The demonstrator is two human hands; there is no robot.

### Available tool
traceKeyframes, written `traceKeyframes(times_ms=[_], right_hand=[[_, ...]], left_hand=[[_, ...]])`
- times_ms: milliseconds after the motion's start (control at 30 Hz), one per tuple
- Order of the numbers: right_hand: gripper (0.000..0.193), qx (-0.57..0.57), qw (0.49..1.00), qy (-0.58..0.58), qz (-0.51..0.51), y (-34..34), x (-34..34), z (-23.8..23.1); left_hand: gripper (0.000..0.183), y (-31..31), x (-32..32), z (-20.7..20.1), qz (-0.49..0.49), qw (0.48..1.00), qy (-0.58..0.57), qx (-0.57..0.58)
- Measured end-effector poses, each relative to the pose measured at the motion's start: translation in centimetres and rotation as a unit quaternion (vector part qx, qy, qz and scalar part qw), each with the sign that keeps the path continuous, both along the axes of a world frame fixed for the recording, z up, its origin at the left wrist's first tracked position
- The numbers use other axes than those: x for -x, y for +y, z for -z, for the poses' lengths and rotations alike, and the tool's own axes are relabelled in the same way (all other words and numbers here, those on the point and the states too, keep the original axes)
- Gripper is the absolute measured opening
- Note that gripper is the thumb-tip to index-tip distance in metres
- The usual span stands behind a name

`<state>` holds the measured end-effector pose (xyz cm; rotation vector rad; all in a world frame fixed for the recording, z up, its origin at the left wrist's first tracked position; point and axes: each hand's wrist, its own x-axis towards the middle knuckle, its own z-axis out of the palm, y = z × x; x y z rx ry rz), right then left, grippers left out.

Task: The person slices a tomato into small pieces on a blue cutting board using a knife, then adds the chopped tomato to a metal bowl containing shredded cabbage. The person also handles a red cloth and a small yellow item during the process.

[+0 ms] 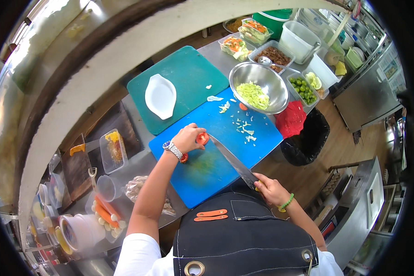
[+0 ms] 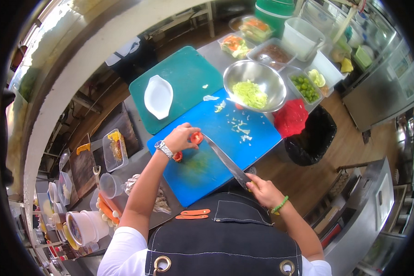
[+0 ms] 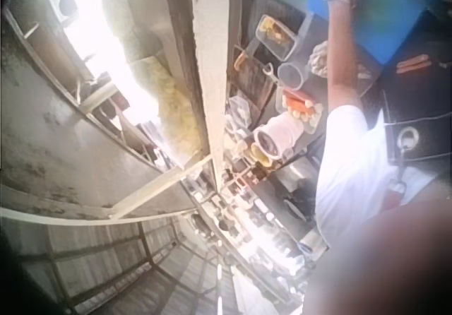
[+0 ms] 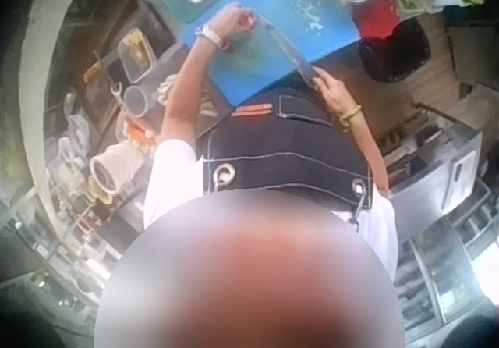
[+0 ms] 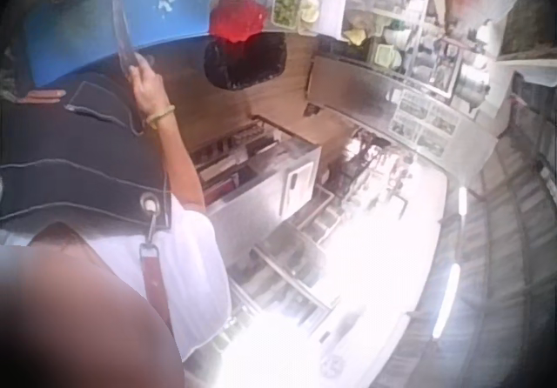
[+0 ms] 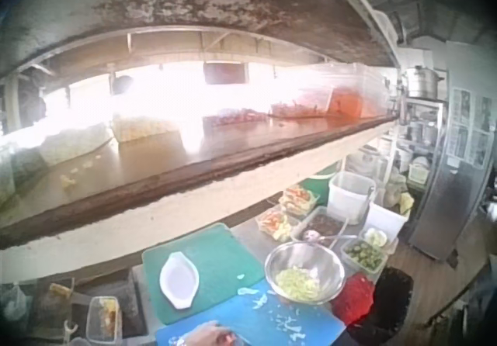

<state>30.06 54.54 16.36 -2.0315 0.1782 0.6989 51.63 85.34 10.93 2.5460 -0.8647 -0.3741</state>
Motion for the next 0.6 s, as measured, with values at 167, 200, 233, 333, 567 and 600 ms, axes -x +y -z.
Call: traceKeyframes(times_ms=[167, 200, 233, 333, 567, 600], right_hand=[[0.042, 0.013, 1.0, -0.017, -0.017, -0.8, -0.5, 0.6], [0.039, 0.026, 0.999, -0.017, -0.03, -1.1, -0.5, 0.7], [0.038, 0.019, 1.0, -0.005, -0.019, -1.5, -0.3, 0.7], [0.037, -0.032, 0.999, 0.025, -0.009, -2.0, -0.1, 0.8], [0.04, 0.014, 0.97, -0.086, -0.227, -1.7, -6.2, 2.4], [0.04, 0.02, 0.968, -0.082, -0.235, -1.3, -7.3, 2.7]], left_hand=[[0.052, -0.3, -0.1, 0.7, -0.003, 1.0, -0.008, 0.022], [0.047, -0.4, -0.2, 1.2, -0.007, 0.999, -0.017, 0.034], [0.042, -0.4, -0.2, 1.6, -0.024, 0.999, -0.033, 0.024], [0.021, -1.4, 0.0, 3.2, -0.003, 0.993, -0.052, 0.109], [0.017, -4.5, -2.2, 5.9, -0.042, 0.996, -0.04, 0.075], [0.019, -4.4, -3.2, 6.0, -0.029, 0.997, -0.01, 0.075]])
